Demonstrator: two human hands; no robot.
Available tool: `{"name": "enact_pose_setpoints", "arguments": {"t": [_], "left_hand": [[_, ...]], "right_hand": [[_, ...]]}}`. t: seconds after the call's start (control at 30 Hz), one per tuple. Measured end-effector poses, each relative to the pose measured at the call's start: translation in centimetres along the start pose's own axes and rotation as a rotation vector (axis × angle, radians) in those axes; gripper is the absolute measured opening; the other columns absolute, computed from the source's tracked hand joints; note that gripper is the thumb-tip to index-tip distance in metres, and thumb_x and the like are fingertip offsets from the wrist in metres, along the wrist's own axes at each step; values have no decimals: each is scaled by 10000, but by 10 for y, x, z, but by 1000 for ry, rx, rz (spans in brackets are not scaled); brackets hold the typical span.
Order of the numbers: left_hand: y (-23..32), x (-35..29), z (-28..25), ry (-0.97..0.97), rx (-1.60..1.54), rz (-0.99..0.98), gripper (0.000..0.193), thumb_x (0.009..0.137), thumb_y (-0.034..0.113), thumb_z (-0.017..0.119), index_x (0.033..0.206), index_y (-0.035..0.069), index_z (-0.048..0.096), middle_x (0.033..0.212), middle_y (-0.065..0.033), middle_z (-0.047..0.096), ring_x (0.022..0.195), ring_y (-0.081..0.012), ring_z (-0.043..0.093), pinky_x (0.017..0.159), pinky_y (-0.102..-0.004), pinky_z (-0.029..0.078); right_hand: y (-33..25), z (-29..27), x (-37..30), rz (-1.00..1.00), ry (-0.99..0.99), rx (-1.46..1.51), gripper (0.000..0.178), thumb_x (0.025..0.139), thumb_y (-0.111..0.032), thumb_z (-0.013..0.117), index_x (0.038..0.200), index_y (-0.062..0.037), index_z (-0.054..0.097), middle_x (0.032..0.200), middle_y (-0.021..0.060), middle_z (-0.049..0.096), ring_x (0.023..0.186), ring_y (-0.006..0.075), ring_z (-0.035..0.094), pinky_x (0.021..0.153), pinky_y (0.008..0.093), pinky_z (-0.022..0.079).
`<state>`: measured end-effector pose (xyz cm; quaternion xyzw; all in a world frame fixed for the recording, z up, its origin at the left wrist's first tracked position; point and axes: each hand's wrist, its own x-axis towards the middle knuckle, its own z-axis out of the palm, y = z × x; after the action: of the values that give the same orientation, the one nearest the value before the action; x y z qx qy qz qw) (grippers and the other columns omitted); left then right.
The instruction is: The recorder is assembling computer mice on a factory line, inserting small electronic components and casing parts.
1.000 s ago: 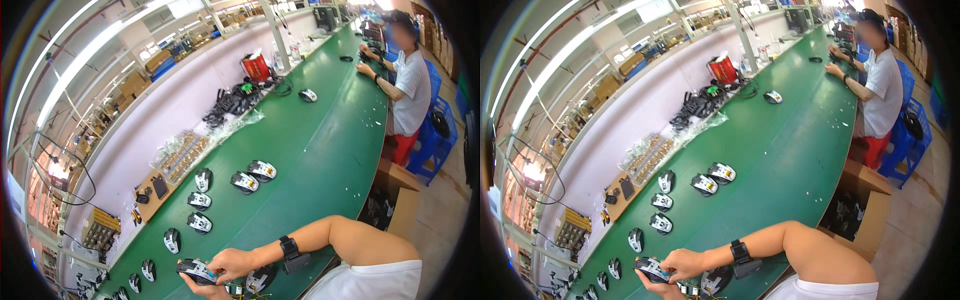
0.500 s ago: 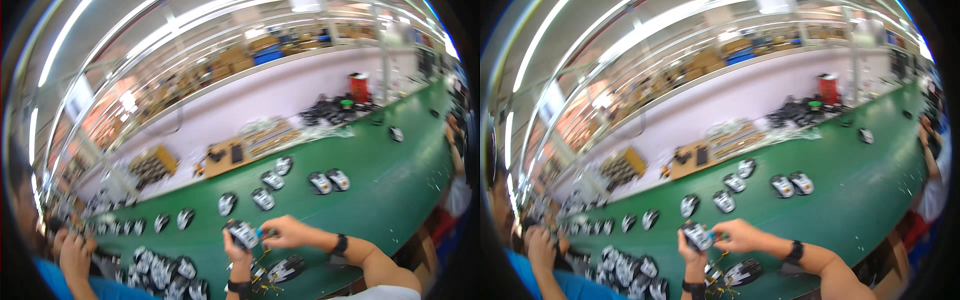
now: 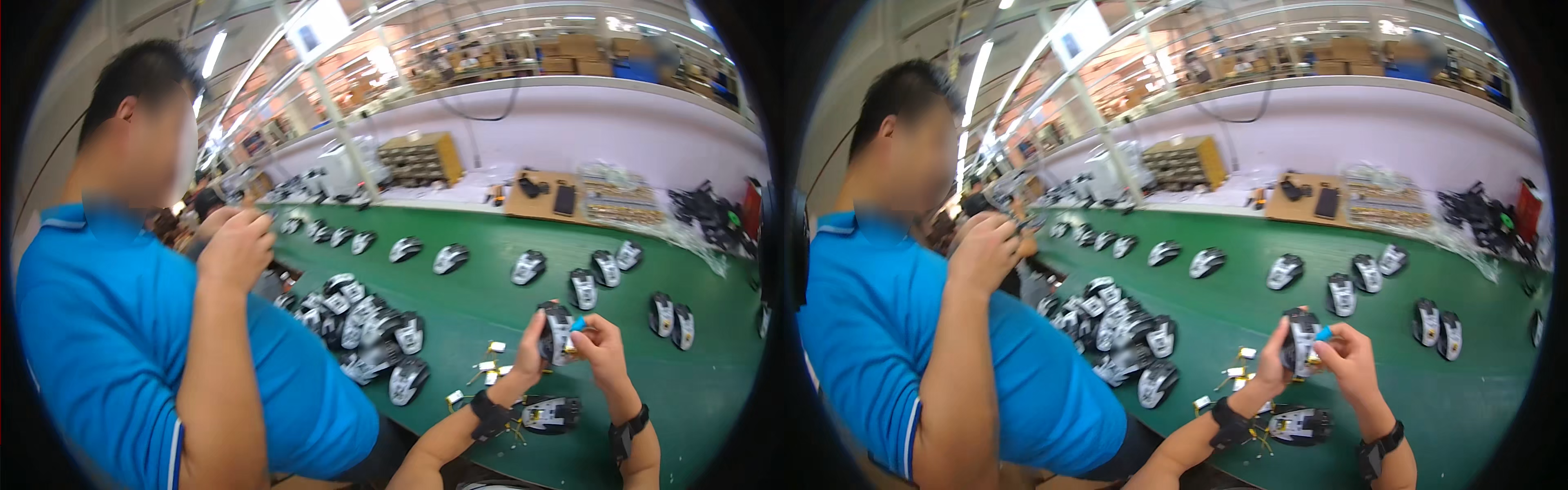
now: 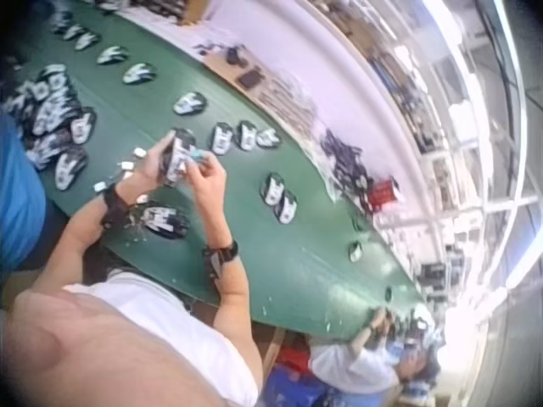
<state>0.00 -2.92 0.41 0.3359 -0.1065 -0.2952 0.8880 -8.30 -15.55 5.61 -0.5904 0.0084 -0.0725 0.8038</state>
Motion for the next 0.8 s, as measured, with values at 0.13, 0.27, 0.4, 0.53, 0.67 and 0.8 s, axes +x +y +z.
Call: {"name": "enact_pose_setpoints", "arguments": {"t": [0.13, 0.27, 0.4, 0.53, 0.67, 0.8], "left_hand": [[5, 1, -7, -2, -113, 9, 486, 1030, 432, 333, 1386, 117, 436, 1147, -75, 617, 1026, -181, 619, 917, -337, 485], [8, -3, -9, 23, -119, 5, 476, 1030, 427, 330, 1375, 114, 431, 1105, -114, 633, 1005, -202, 629, 902, -353, 495], [1, 1, -8, 19, -153, -5, 457, 1028, 424, 326, 1335, 116, 468, 1084, -117, 645, 1003, -218, 634, 896, -366, 503], [1, 5, -14, -64, -238, -33, 470, 1015, 449, 337, 1282, 108, 520, 1106, -117, 645, 1004, -237, 633, 873, -373, 509], [10, 2, -3, 18, -139, 9, 509, 1014, 454, 321, 1274, 67, 523, 1109, -147, 642, 1025, -258, 627, 910, -392, 503], [9, 4, -4, -59, -155, 0, 521, 1016, 470, 280, 1295, 88, 500, 1131, -178, 630, 1039, -284, 617, 903, -401, 501]], "right_hand": [[7, 12, -3, -420, 159, -521, 114, 830, -35, 687, 928, 7, 645, 734, 40, 605, 603, 92, 555, 526, 238, 421], [9, 20, -2, -625, 174, -798, 99, 806, 2, 680, 894, 30, 645, 748, 76, 552, 588, 130, 533, 517, 271, 416], [6, 16, -5, -638, 176, -905, 119, 811, -3, 670, 926, 22, 647, 777, 97, 562, 602, 203, 552, 544, 304, 439], [-5, 22, -12, -586, 75, -1137, 356, 759, -137, 739, 1046, 22, 603, 956, 160, 582, 878, 352, 631, 736, 402, 512], [4, 9, -3, -575, 70, -1037, 382, 756, -192, 761, 1068, -17, 627, 969, 161, 600, 940, 349, 626, 763, 415, 514], [11, 7, 0, -720, 98, -954, 297, 782, -201, 747, 1006, -25, 662, 969, 120, 604, 885, 304, 604, 737, 388, 515]]}}
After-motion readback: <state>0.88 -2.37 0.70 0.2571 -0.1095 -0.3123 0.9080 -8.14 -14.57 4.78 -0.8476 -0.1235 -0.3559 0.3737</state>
